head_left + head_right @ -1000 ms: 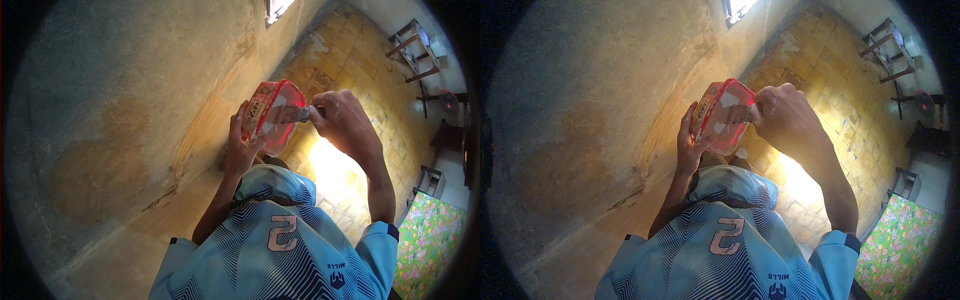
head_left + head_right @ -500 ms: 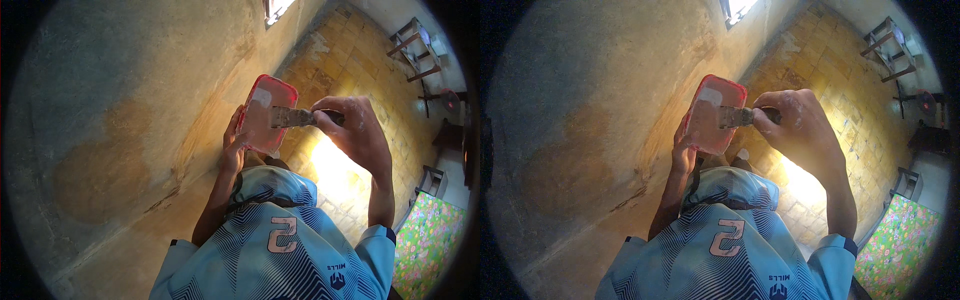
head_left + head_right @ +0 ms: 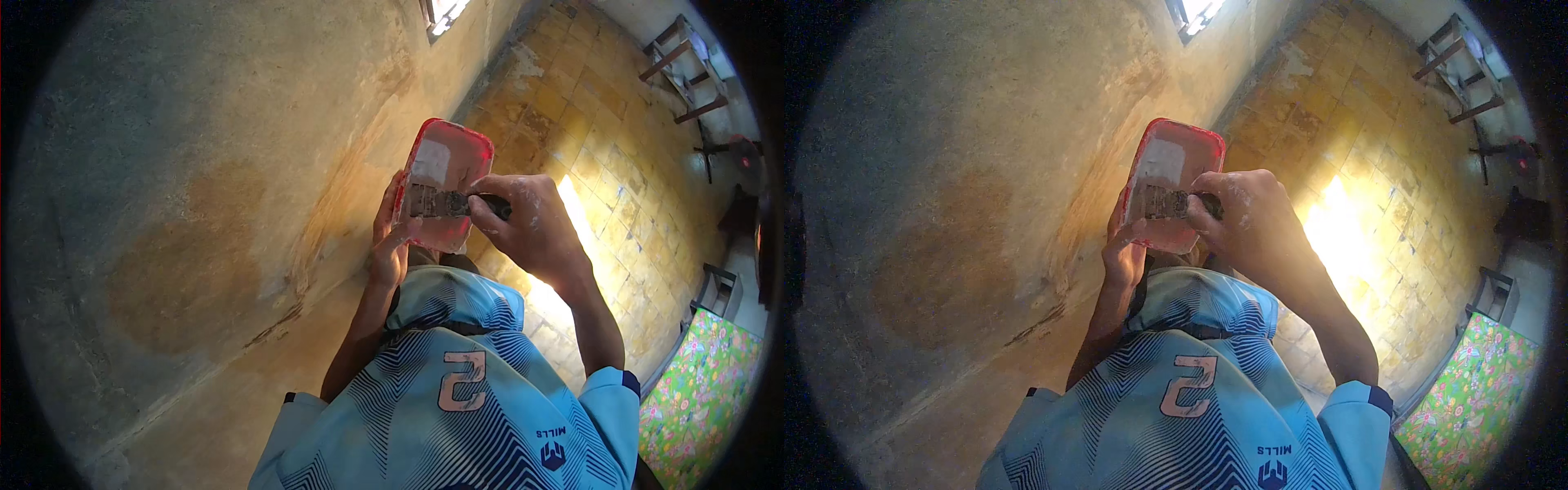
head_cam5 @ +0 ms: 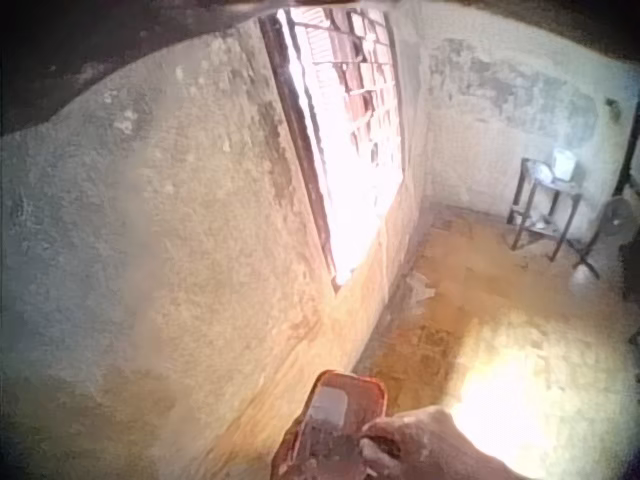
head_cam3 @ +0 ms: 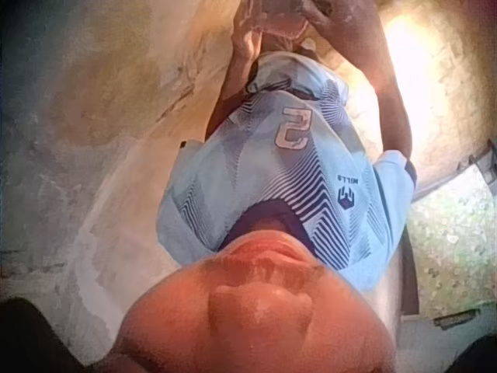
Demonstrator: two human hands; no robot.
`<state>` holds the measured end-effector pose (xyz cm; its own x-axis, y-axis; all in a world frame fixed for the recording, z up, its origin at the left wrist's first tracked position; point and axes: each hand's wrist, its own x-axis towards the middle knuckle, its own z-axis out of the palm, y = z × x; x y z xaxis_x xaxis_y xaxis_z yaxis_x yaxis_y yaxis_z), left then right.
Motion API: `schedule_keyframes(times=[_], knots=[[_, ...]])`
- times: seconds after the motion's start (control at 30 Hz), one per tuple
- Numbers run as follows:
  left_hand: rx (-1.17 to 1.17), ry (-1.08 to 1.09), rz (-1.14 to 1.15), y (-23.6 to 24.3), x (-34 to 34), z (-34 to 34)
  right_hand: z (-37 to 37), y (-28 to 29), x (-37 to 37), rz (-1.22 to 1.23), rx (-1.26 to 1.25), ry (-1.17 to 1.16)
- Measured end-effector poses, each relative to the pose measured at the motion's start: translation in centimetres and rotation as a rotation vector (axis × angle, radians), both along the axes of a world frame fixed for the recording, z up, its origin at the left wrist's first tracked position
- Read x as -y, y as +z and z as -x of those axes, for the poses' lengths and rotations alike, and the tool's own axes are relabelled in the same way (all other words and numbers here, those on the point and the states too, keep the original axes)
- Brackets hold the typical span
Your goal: The person applies wall filler from a plastic container onto a wall using a putty knife.
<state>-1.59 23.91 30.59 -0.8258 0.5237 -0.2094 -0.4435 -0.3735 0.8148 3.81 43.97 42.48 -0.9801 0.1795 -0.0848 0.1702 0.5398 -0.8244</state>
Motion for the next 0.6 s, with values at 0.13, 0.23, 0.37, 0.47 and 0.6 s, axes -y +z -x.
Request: schedule_keyframes(times=[0.13,0.23,0.37,0.47,0.6], knots=[[-0.010,-0.037,0.064,-0.3,0.4,0.6,0.4,-1.3,0.4,0.043,0.028,-0.039],[0.077,-0.031,0.088,-1.2,0.5,1.4,0.6,-2.1,0.2,0.149,0.085,-0.098],[0.118,-0.045,0.111,-1.1,0.7,2.7,-0.3,-4.8,-0.9,0.285,0.139,-0.190],[0.183,-0.049,0.098,-2.0,1.0,3.2,-1.1,-5.8,-2.0,0.434,0.220,-0.248],[0.276,0.062,0.036,-4.9,4.3,2.7,-3.0,-7.4,-2.4,0.556,0.197,-0.328]])
